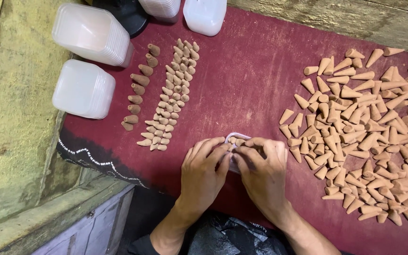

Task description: Sorting and packaging incense cones into a small plastic container

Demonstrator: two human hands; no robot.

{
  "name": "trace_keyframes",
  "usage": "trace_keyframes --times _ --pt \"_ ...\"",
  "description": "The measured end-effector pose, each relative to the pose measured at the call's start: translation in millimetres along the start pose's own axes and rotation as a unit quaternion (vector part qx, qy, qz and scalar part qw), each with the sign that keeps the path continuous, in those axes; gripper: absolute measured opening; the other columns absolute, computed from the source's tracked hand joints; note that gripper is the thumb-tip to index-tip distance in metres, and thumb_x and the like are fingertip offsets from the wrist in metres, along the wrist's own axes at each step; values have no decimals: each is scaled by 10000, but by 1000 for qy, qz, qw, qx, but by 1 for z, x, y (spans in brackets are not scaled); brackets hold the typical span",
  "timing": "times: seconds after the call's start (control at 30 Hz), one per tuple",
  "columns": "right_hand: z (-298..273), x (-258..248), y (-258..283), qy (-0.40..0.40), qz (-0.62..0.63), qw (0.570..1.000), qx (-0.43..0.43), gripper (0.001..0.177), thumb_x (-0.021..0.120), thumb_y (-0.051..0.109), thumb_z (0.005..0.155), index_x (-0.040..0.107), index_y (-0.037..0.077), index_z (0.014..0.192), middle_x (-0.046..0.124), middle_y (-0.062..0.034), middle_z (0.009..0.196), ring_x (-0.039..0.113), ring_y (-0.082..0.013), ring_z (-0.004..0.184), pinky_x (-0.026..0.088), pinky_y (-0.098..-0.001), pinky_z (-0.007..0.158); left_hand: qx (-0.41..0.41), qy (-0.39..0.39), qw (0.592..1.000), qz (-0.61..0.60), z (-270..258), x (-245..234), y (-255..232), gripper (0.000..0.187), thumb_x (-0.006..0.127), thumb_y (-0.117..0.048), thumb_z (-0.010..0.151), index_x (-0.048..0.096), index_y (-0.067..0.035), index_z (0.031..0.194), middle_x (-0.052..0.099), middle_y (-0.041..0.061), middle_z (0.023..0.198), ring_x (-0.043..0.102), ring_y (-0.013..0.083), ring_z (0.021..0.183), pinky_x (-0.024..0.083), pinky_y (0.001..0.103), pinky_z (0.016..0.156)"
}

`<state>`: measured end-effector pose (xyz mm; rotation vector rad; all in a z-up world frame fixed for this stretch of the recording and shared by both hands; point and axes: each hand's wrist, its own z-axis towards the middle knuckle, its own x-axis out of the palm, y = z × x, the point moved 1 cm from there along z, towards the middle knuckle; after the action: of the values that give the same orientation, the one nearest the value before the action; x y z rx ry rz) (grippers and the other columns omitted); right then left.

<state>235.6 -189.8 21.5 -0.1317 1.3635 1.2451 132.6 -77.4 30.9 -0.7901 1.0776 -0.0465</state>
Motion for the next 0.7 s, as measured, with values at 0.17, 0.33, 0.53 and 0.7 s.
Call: trace_keyframes --times 0.17,0.33,0.53,0.7 --pt "3 2 -2 11 -43 999 0 196 855 215 821 697 115 880 628 -82 1139 499 -295 975 421 -428 837 -15 5 999 -30 1 -2 2 208 649 -196 958 716 -107 1133 747 33 1148 695 233 1023 517 387 896" --pt "13 8 -9 77 -112 991 -11 294 787 378 798 673 155 952 580 -101 1202 480 -361 1021 390 -510 813 -20 17 997 -68 1 2 7 286 655 -156 936 684 -68 1207 751 63 1150 695 264 1018 524 390 931" --pt "22 11 -9 78 -141 986 -52 296 707 366 899 678 88 996 563 -124 1074 473 -327 961 380 -466 745 -23 4 996 -83 2 2 5 267 647 -139 968 709 -54 1213 764 65 1164 718 242 1034 551 378 935" --pt "20 12 -13 54 -138 988 -49 345 916 287 631 630 168 782 530 -56 1019 516 -347 976 391 -440 772 19 -35 993 -115 0 7 14 258 715 -70 905 726 -18 1158 754 148 1060 750 332 1004 590 407 873"
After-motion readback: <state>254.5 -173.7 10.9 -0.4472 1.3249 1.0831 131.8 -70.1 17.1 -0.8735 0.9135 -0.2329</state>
